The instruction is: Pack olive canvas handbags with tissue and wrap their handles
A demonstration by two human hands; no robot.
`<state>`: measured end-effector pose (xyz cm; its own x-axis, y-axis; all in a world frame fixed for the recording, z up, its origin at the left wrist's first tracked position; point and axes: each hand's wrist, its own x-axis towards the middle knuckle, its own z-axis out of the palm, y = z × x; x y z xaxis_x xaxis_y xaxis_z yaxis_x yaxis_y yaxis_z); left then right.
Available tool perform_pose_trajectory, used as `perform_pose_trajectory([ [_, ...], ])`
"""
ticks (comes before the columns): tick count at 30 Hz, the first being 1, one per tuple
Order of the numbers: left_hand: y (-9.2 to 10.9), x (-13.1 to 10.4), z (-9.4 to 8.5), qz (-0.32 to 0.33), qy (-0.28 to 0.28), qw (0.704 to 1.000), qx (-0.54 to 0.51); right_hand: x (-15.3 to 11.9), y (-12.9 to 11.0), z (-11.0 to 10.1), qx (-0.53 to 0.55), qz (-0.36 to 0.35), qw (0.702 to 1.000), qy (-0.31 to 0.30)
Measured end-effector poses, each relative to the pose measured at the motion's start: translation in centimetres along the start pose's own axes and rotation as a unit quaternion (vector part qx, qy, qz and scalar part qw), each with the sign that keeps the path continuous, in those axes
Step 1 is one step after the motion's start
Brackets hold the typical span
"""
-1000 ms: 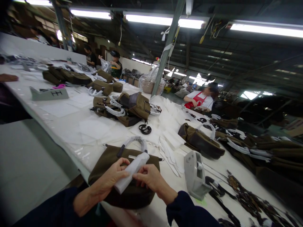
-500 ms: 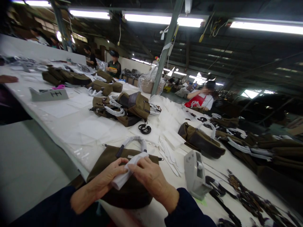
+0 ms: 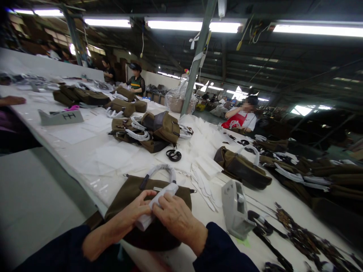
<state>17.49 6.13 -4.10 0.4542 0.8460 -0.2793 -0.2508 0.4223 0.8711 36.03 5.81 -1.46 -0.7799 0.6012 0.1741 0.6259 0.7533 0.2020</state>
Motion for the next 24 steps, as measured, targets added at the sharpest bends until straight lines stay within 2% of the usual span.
perform_pose_trajectory([
  [6, -0.1, 0.2, 0.0, -0.006, -0.018, 0.999, 0.049, 0.2, 0.1, 1.3, 0.023, -0.016, 1.0, -0.005],
  [10, 1.2, 0.0, -1.0, 0.031, -0.048, 0.979, 0.196, -0.3, 0.4, 0.7, 0.054, 0.049, 0.997, -0.026],
  [13, 2.2, -0.6, -2.4, 0.12, 0.024, 0.937, 0.328, -1.5, 1.0, -1.3, 0.091, 0.103, 0.99, -0.031],
  [15, 2.4, -1.1, -3.3, 0.165, 0.077, 0.915, 0.36, -2.3, 1.3, -3.2, 0.153, 0.144, 0.978, -0.002],
  [17, 2.1, -1.7, -3.8, 0.19, 0.119, 0.91, 0.349, -2.9, 1.1, -5.5, 0.267, 0.189, 0.944, 0.043],
  [19, 1.5, -2.3, -3.9, 0.205, 0.146, 0.907, 0.338, -3.2, 0.2, -8.0, 0.396, 0.218, 0.887, 0.095],
  [22, 0.4, -3.0, -3.2, 0.209, 0.141, 0.903, 0.348, -4.3, -1.3, -11.3, 0.542, 0.217, 0.796, 0.161],
  [24, -0.5, -3.3, -2.7, 0.224, 0.15, 0.896, 0.354, -6.2, -2.0, -12.5, 0.603, 0.232, 0.745, 0.164],
])
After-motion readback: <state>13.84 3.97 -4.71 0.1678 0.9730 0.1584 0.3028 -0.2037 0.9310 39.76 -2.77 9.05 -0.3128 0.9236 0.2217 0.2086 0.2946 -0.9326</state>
